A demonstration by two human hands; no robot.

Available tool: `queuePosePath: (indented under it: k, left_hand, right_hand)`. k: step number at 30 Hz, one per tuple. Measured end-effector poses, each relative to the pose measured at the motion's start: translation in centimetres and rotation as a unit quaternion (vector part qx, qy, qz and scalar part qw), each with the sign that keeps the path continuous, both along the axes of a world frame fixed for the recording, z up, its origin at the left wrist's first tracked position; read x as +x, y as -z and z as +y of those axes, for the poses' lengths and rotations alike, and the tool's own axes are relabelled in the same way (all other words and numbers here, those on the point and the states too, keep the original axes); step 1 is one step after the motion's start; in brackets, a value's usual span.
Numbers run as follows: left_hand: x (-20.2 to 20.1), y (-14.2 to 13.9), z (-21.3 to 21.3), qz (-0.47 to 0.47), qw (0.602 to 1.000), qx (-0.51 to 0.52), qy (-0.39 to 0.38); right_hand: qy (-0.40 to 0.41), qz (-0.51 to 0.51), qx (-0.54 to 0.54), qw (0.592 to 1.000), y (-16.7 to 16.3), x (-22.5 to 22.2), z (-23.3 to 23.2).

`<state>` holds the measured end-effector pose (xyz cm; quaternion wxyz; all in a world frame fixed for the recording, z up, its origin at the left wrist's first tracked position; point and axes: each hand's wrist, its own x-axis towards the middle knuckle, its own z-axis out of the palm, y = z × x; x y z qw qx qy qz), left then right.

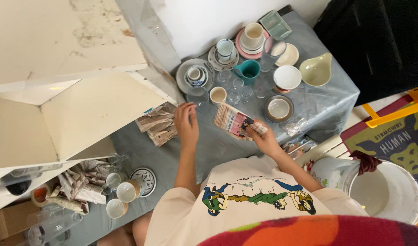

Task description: The person unwraps ceramic bowls and cups from newspaper wrapping and places the paper aside. They then wipe the pottery with a dark cloth, dipping it in a bucket of water, and place cleaned pieces onto a white shelf.

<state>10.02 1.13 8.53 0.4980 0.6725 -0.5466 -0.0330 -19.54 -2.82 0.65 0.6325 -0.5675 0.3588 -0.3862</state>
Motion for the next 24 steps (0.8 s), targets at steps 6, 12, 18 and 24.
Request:
queuePosePath:
  k: [6,12,18,24]
  left_hand:
    - [13.5,4.5,4.3,-0.2,0.965,0.023,-0.17]
    - [22.0,7.8,4.0,-0.205,0.898,0.359,-0.153]
    - [24.3,9.7,5.7,-0.042,0.965,0.21,-0.153]
    - [28.2,11.3,5.4,0.133,0.984,0.053,-0.104]
  right_hand:
    - [-0.164,0.059,-0.134,0.976,-3.2,9.8,3.1]
    - [-0.223,0.13,-0.433,0.863,-6.1,23.5,6.5]
    - [-0.156,0.261,-0.637,0.708,-3.9,39.1,7.5]
    - [-0.062,0.354,-0.56,0.746,-0.6,51.2,4.9]
